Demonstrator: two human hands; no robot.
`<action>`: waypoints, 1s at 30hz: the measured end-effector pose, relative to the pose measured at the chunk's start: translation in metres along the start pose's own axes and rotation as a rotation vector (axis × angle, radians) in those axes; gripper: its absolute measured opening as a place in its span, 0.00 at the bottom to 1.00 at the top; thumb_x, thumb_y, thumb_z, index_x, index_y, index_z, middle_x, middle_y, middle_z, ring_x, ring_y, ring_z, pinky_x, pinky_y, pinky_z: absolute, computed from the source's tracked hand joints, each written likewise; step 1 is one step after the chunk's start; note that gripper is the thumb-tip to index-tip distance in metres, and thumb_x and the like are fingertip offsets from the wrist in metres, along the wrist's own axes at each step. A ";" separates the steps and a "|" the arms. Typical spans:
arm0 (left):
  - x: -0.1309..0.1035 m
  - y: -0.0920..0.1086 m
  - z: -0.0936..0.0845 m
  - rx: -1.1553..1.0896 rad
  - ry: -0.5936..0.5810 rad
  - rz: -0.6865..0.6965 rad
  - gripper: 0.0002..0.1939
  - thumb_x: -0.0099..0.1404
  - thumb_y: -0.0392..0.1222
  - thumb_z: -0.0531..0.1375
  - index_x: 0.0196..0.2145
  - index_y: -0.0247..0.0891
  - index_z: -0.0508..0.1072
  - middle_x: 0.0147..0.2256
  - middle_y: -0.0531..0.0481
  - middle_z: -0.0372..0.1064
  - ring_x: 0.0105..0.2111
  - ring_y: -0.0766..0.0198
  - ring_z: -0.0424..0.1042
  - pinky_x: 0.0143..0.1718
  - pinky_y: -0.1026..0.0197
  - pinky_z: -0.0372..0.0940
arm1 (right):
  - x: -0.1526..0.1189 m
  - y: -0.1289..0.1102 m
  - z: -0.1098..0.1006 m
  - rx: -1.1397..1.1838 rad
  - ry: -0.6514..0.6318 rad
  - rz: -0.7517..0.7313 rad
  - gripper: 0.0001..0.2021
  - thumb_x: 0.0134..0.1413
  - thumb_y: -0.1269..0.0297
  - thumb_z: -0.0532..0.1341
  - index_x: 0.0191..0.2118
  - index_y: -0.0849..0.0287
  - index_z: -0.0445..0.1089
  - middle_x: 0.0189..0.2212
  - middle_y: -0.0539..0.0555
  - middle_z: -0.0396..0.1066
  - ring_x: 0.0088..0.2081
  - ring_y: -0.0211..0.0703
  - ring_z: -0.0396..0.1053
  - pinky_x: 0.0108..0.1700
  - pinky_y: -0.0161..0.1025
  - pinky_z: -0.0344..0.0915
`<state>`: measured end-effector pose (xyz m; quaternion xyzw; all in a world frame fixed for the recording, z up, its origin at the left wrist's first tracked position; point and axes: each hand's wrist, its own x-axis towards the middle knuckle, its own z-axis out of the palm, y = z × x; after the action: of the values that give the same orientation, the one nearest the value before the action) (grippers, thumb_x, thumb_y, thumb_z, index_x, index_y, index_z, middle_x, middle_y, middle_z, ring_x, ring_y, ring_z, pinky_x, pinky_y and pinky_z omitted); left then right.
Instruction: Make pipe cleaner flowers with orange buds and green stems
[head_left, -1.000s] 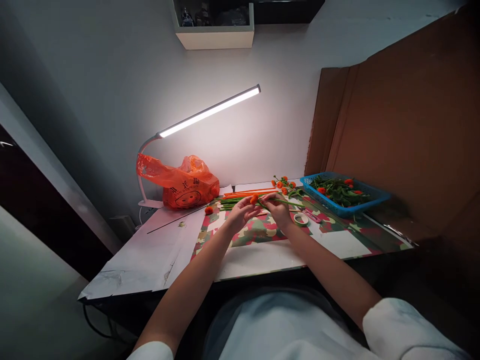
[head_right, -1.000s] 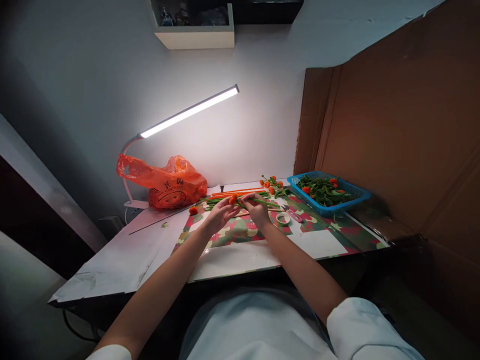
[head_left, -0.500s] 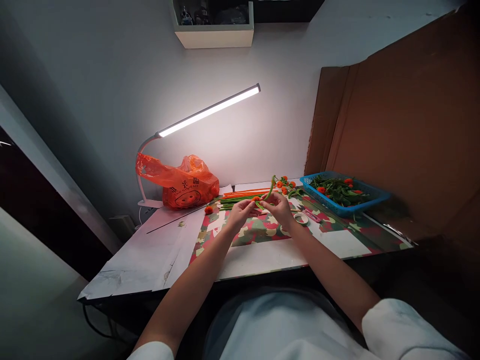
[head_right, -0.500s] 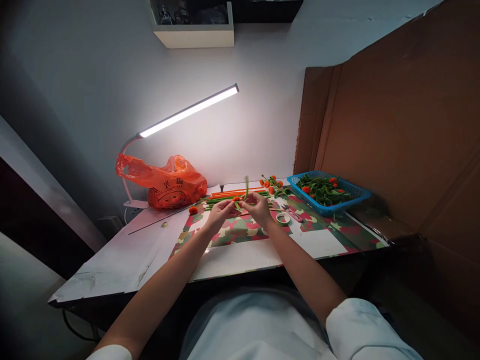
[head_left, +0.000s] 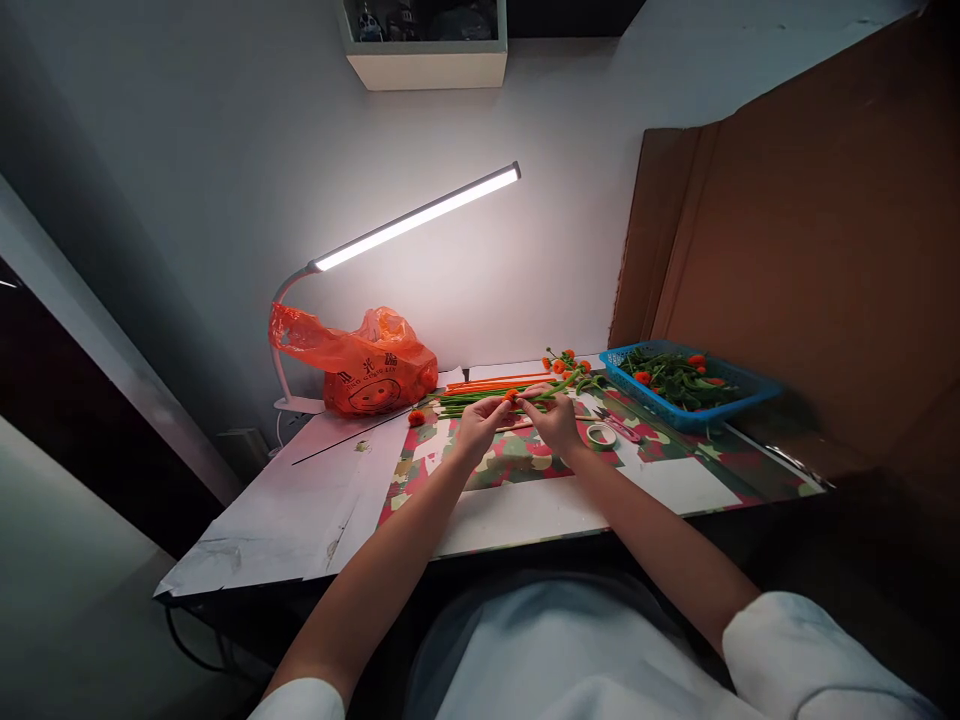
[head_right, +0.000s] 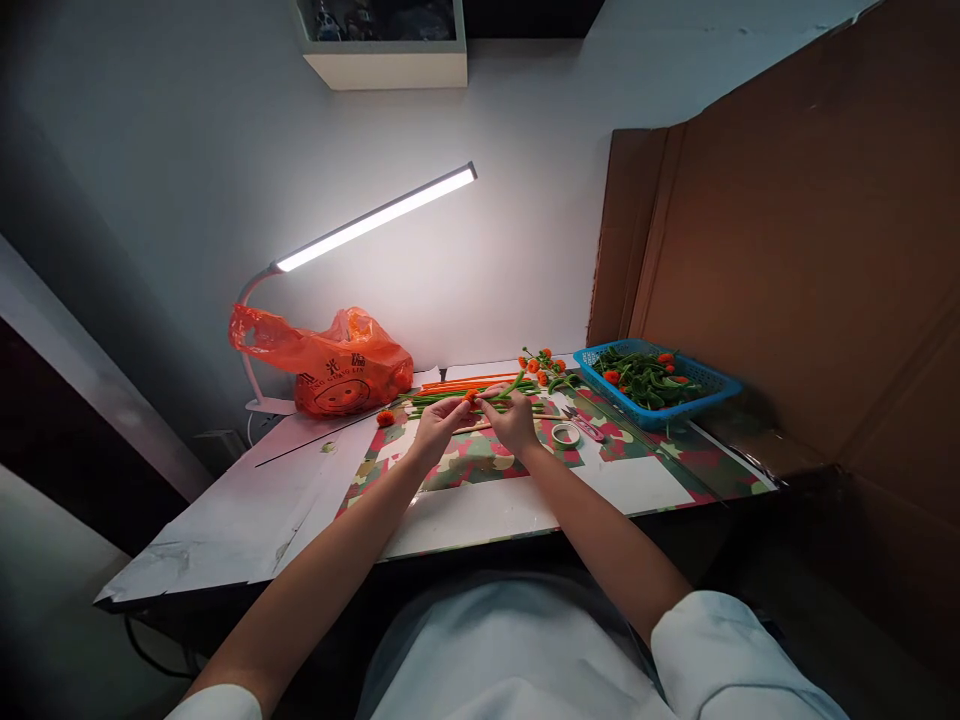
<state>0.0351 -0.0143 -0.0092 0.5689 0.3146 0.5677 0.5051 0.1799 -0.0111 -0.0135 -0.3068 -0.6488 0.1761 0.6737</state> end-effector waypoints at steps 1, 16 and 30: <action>0.000 -0.001 0.000 0.003 0.001 0.001 0.23 0.47 0.55 0.68 0.34 0.32 0.77 0.28 0.47 0.76 0.27 0.62 0.75 0.36 0.57 0.70 | 0.000 0.001 0.001 0.021 0.009 0.019 0.06 0.49 0.62 0.64 0.28 0.58 0.74 0.29 0.54 0.73 0.35 0.44 0.72 0.38 0.41 0.69; 0.002 -0.002 -0.005 -0.155 -0.039 -0.080 0.22 0.46 0.48 0.71 0.39 0.35 0.78 0.37 0.44 0.77 0.38 0.59 0.75 0.49 0.51 0.66 | 0.005 0.011 -0.006 -0.012 -0.175 0.102 0.11 0.49 0.55 0.63 0.27 0.57 0.72 0.35 0.54 0.68 0.39 0.44 0.67 0.39 0.40 0.66; 0.003 -0.003 -0.006 -0.120 0.002 -0.110 0.22 0.46 0.47 0.71 0.38 0.34 0.78 0.35 0.45 0.77 0.35 0.61 0.75 0.45 0.54 0.68 | 0.004 0.003 -0.004 -0.204 -0.156 0.099 0.09 0.49 0.57 0.63 0.27 0.57 0.71 0.34 0.56 0.67 0.41 0.48 0.63 0.44 0.44 0.63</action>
<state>0.0304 -0.0094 -0.0118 0.5187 0.3115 0.5575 0.5684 0.1852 -0.0073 -0.0116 -0.3910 -0.6979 0.1656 0.5768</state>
